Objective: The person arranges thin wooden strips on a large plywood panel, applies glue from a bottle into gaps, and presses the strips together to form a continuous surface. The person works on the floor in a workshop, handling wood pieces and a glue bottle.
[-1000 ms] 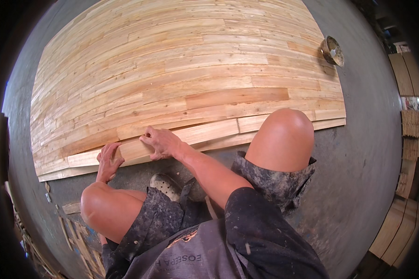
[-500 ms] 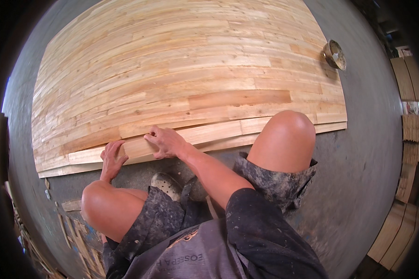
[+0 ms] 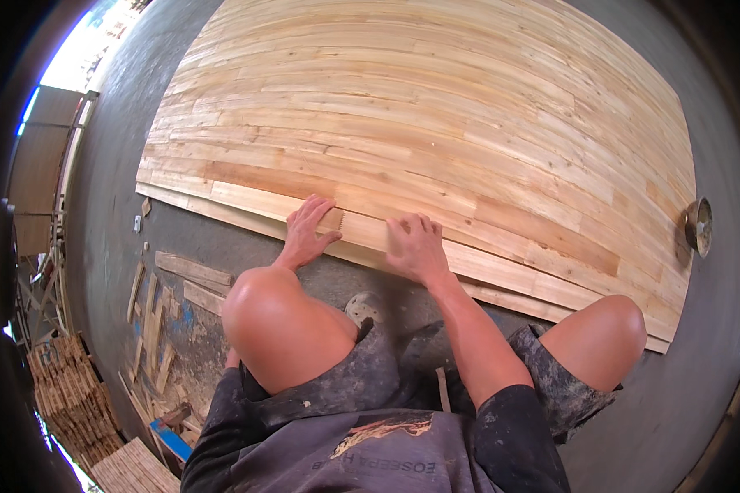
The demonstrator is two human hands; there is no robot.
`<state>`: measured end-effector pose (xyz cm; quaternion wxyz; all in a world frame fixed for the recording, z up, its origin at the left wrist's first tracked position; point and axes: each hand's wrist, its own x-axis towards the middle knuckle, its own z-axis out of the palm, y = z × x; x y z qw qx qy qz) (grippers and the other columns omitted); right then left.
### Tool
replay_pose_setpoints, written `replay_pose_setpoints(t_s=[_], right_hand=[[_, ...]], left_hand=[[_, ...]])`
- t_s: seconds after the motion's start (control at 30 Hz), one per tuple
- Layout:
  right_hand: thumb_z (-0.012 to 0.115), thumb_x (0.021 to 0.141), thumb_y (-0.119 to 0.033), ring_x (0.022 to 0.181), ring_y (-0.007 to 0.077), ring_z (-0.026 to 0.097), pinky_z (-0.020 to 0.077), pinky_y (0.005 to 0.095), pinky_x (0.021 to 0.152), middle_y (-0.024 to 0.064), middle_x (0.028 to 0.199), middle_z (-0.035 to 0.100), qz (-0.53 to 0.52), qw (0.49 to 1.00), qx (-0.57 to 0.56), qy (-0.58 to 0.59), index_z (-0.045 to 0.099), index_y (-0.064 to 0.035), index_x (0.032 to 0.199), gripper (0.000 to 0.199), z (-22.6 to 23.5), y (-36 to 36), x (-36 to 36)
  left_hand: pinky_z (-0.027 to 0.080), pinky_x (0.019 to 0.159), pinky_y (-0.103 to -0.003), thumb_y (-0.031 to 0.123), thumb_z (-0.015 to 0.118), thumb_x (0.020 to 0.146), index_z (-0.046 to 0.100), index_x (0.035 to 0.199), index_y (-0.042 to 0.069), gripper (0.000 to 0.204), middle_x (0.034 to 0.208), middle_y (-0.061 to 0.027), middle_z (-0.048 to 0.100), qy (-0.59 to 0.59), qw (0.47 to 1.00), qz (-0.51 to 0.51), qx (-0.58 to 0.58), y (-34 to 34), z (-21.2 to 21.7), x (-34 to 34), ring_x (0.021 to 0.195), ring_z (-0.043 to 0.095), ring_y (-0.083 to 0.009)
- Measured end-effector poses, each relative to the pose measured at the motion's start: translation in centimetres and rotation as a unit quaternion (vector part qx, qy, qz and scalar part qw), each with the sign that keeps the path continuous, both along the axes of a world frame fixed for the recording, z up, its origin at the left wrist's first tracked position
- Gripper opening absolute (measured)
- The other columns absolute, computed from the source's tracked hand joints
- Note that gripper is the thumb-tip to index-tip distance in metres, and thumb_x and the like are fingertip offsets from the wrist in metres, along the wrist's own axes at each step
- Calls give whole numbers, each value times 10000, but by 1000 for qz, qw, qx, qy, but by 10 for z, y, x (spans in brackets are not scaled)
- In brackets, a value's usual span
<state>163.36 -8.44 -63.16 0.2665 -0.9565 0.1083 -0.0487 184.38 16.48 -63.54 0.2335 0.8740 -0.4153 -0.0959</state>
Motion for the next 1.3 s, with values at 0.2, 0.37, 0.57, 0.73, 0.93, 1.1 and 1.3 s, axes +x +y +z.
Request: replay_pose_setpoints(t_s=[0.2,0.37,0.57,0.73,0.93,1.1,1.3], right_hand=[[914,785,-374,1478,343,475,395,566,1196,105,1572,512,-2,999,-42,18,650,-163,1524,812,3,7,1],[906,847,-411,1537,363,420,373,570,1226,122,1696,439,-5,994,-101,49,620,-148,1555,808,-1,15,0],[893,888,-395,1569,386,390,351,590,1253,165,1721,418,-27,992,-117,23,602,-112,1576,799,-2,25,-3],[893,894,-355,1590,404,376,331,611,1273,183,1723,410,-43,993,-107,25,593,-92,1583,796,-9,31,-4],[916,868,-367,1603,413,370,312,600,1291,211,1741,390,-59,994,-79,43,461,-32,1671,982,-17,28,-3],[932,844,-421,1609,408,352,300,571,1295,220,1760,367,-137,988,-51,48,319,53,1712,1164,-7,25,0],[928,850,-445,1609,409,349,312,570,1283,216,1767,351,-88,990,-96,62,432,17,1679,1071,-3,21,3]], left_hand=[[290,1270,-582,437,920,872,503,1638,137,922,1739,-139,419,20,994,95,55,-15,-4,-13,1673,314,-361],[262,1301,-601,440,918,885,422,1680,67,1009,1788,-211,328,20,983,161,86,-24,-6,-28,1689,258,-401],[256,1301,-603,392,895,916,413,1685,49,970,1793,-215,317,2,981,180,71,-22,-26,-37,1684,257,-404],[260,1296,-589,385,896,909,430,1674,47,958,1784,-190,340,16,980,182,83,-25,-9,-35,1674,273,-411],[275,1291,-569,289,733,1038,562,1605,61,634,1668,-185,527,-142,979,76,-123,-59,23,-33,1592,453,-408],[318,1322,-560,182,561,1085,544,1630,71,555,1718,-119,492,-100,979,-164,-62,-113,-12,-36,1635,418,-324],[263,1345,-572,225,647,1024,474,1667,28,695,1783,-142,414,-63,976,-207,8,-137,36,5,1675,320,-377]])
